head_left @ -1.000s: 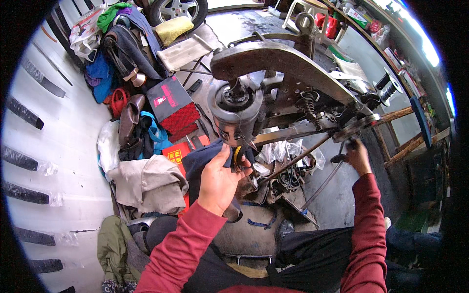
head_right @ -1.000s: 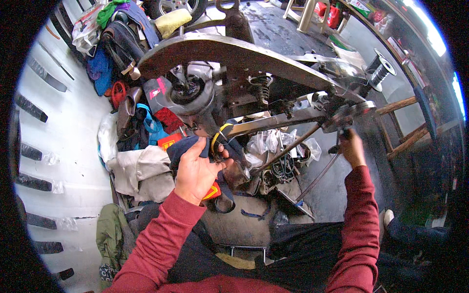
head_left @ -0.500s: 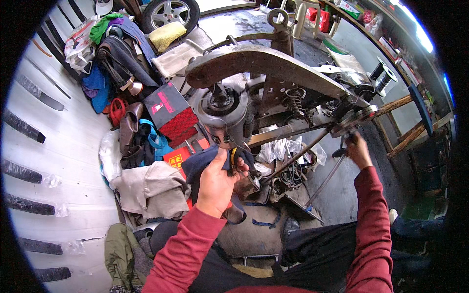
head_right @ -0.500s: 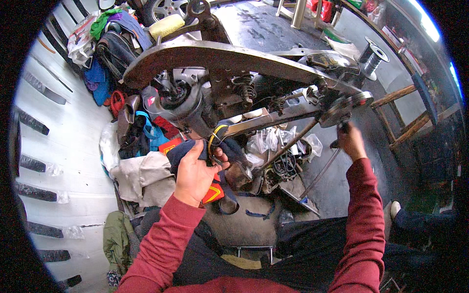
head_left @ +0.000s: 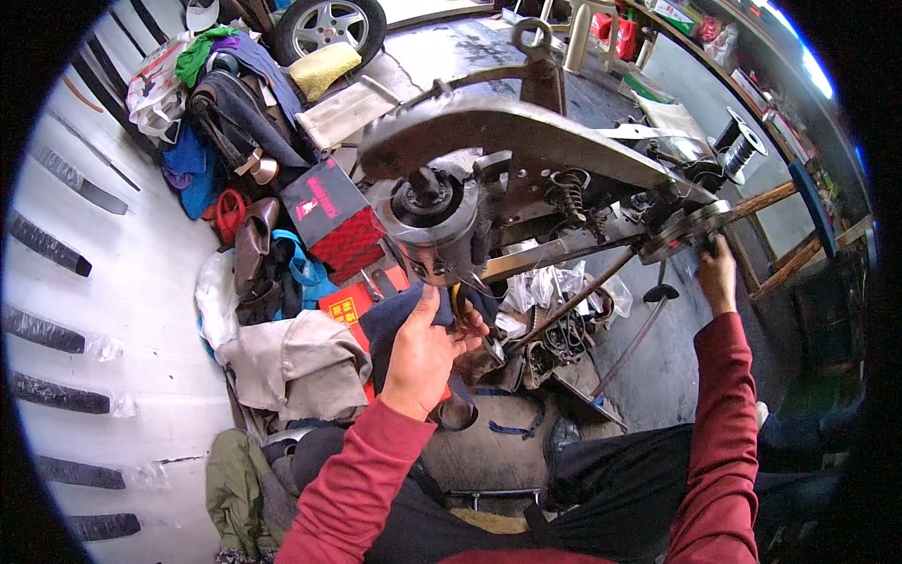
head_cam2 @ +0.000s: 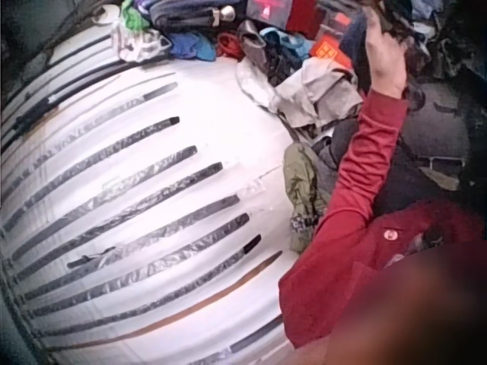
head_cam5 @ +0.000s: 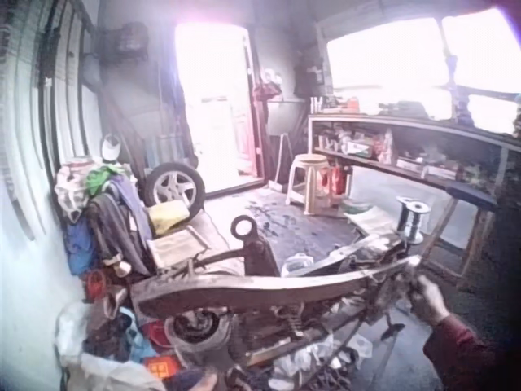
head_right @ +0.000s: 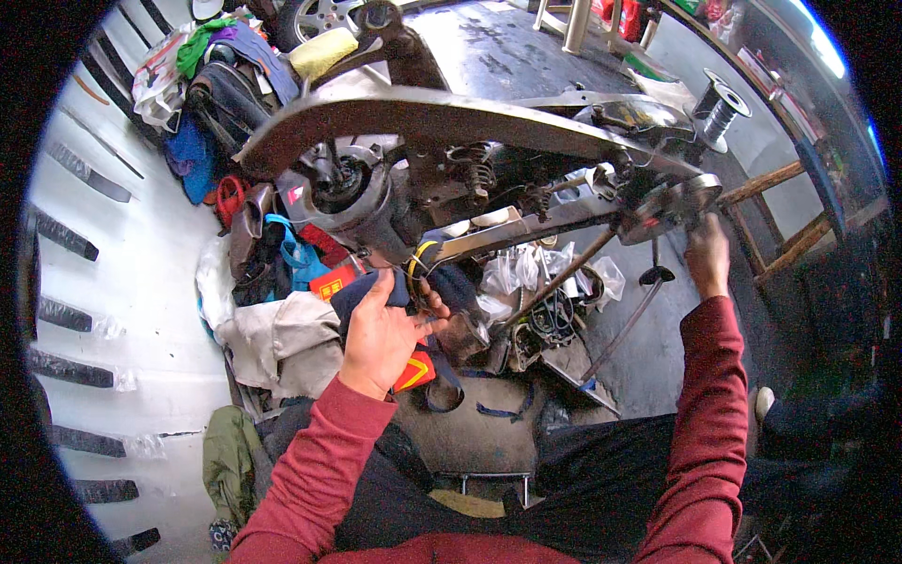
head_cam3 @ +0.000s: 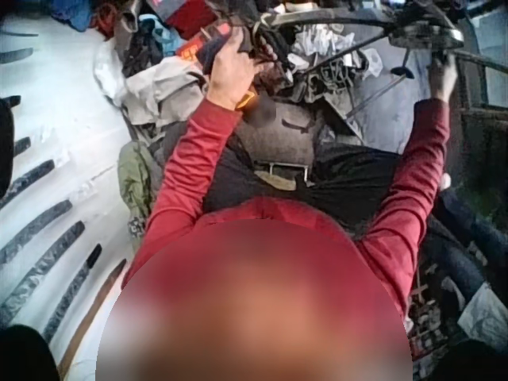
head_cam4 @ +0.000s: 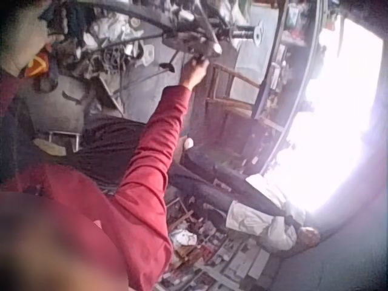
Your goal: The person sits on the floor and uses a manual sewing machine to stitch a yellow strip onto a blue bag. They repeatedly guide the bag under the needle and turn the handwheel to advance the stitching.
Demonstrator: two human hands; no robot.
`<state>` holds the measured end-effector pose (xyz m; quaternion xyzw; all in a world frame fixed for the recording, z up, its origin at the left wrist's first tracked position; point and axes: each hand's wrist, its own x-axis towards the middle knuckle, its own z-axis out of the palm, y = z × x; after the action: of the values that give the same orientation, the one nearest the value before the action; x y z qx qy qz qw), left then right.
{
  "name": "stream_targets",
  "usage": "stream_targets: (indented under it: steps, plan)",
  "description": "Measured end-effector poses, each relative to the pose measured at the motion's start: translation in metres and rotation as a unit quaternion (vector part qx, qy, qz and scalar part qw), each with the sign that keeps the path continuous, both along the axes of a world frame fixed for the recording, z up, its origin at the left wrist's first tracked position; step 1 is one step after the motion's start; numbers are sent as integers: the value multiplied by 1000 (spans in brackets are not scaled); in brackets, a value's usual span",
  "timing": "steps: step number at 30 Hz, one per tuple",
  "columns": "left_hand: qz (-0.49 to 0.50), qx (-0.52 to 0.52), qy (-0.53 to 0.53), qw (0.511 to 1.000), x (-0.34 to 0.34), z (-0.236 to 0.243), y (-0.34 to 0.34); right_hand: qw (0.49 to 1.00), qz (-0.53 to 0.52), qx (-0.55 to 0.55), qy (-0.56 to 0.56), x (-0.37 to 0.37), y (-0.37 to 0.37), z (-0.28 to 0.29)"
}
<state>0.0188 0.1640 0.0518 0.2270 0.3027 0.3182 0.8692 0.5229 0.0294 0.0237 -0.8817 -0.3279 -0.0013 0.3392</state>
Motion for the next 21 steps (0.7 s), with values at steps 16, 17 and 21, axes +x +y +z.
stream_targets:
  steps: [16, 17, 21]
  plan:
    - [189, 444, 347, 804, -20, 27, -18, 968, 159, -84, 176, -117, 12, 5]
    - [174, 460, 388, 779, -18, 29, -17, 967, 156, -81, 186, -117, 12, 5]
    - [129, 524, 470, 698, -12, 32, -5, 967, 150, -74, 191, -117, 12, 3]
